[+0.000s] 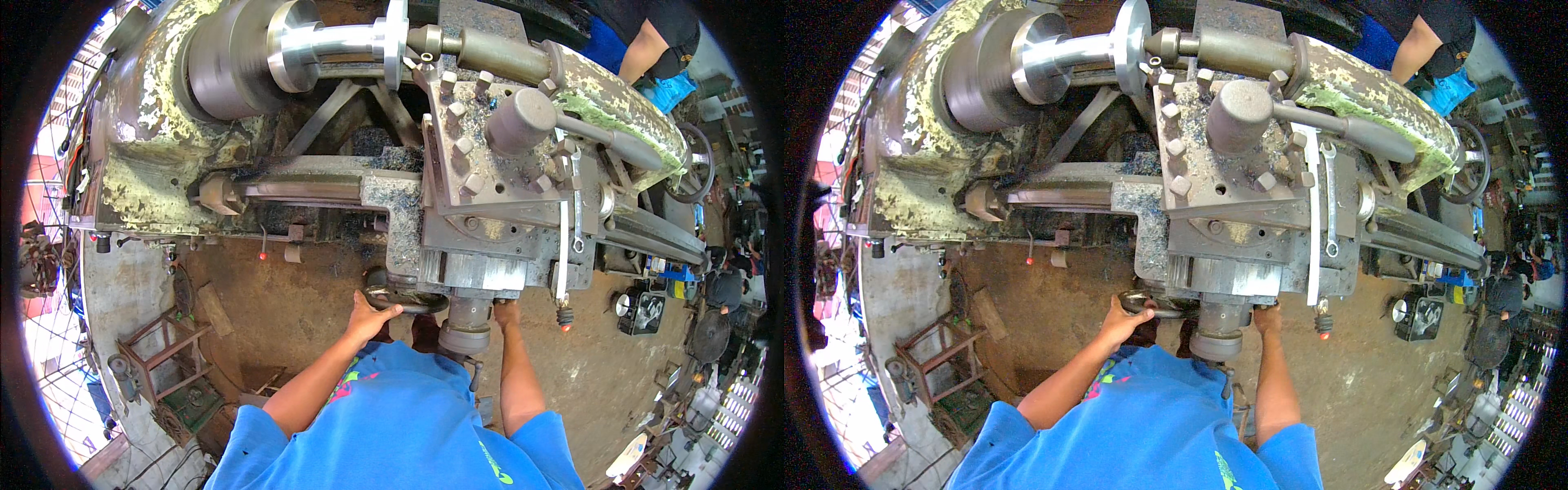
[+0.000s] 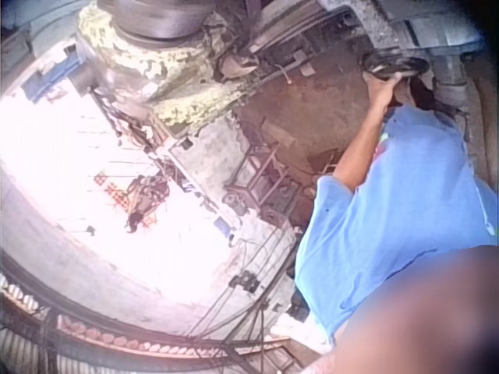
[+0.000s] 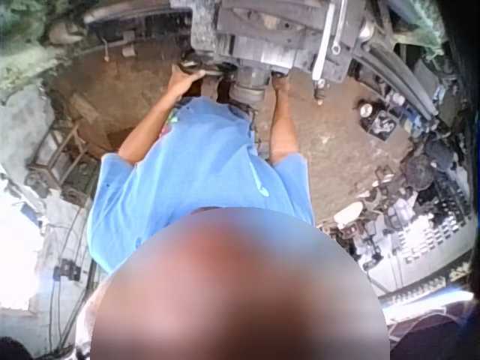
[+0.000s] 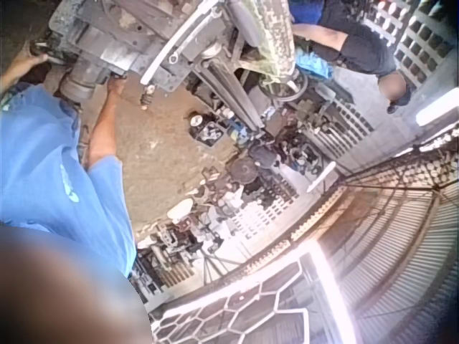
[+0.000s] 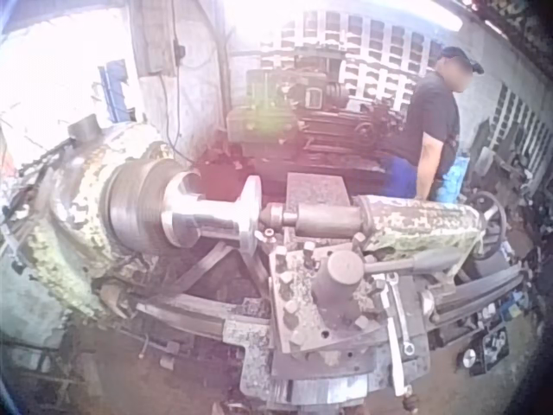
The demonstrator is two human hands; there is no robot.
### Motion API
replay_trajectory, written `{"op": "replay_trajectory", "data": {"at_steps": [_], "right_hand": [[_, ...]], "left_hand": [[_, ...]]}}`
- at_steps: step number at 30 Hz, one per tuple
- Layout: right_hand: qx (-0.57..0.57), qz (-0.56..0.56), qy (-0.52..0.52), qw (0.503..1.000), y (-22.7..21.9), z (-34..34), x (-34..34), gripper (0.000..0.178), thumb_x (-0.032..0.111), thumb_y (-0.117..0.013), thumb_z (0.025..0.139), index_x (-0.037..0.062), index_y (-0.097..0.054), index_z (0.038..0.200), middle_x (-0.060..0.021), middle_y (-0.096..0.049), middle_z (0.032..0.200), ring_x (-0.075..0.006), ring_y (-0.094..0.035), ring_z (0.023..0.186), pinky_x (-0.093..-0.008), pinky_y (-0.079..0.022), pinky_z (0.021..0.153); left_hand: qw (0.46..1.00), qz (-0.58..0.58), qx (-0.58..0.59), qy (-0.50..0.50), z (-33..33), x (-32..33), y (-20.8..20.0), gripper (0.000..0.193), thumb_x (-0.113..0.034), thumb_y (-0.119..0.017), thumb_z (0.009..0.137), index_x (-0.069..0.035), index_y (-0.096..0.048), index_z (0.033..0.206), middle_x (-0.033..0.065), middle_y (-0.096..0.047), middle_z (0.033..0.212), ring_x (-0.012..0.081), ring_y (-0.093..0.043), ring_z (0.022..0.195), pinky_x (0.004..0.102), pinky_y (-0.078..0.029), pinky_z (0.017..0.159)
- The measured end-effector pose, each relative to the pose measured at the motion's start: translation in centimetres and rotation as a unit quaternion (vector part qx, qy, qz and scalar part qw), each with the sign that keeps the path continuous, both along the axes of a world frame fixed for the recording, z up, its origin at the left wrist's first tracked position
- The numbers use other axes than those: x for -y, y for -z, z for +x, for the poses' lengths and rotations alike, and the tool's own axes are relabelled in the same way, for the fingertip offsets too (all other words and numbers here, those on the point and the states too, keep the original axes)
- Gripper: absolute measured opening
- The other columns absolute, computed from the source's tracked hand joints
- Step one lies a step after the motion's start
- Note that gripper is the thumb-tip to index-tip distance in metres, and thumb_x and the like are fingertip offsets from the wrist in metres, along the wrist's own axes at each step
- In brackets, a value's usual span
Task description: The person operates a metal lathe, turning a cylindrical workpiece while using a vernier caliper to measure its diameter. They adjust the lathe controls and reposition the tool, then measure again to verify dimensions.
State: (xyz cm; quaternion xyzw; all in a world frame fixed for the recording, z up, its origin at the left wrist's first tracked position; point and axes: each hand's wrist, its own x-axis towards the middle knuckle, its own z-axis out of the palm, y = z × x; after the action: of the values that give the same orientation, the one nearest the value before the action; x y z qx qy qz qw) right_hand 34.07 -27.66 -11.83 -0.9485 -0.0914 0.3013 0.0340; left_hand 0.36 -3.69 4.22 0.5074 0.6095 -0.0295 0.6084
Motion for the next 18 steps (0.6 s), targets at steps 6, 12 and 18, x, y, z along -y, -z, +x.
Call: {"op": "replay_trajectory", "data": {"at_steps": [6, 12, 18], "right_hand": [[-0.026, -0.137, -0.403, 0.905, 0.0, 0.6, -0.2, 0.052, 0.034, -0.033, 0.106, 0.0079, -0.043, 0.150, -0.0236, -0.042, 0.155, -0.0424, -0.045, 0.139, -0.0537, -0.028, 0.120], [-0.068, -0.119, -0.413, 0.900, 0.4, 0.9, -0.3, 0.051, 0.021, -0.033, 0.104, 0.0057, -0.046, 0.150, -0.0204, -0.041, 0.158, -0.0482, -0.036, 0.144, -0.0731, -0.017, 0.116], [-0.065, -0.083, -0.386, 0.917, -1.0, 0.7, -0.7, 0.047, 0.020, -0.036, 0.102, 0.0065, -0.054, 0.144, -0.0162, -0.051, 0.151, -0.0396, -0.044, 0.141, -0.0767, -0.018, 0.114]], "left_hand": [[1.000, -0.011, -0.010, 0.010, -0.4, 0.0, 0.3, 0.141, -0.057, -0.088, 0.070, 0.019, -0.002, 0.152, 0.0378, -0.025, 0.158, 0.0403, -0.031, 0.149, 0.0372, -0.030, 0.120], [0.997, 0.064, 0.033, -0.030, -0.7, 0.4, 2.5, 0.097, -0.038, -0.092, 0.074, 0.005, -0.033, 0.139, 0.0187, -0.063, 0.130, 0.0269, -0.060, 0.120, 0.0377, -0.044, 0.106], [0.998, 0.048, -0.024, -0.025, -0.5, 0.3, 0.9, 0.104, -0.036, -0.092, 0.074, 0.011, -0.028, 0.142, 0.0204, -0.063, 0.129, 0.0266, -0.060, 0.120, 0.0364, -0.044, 0.106]]}}
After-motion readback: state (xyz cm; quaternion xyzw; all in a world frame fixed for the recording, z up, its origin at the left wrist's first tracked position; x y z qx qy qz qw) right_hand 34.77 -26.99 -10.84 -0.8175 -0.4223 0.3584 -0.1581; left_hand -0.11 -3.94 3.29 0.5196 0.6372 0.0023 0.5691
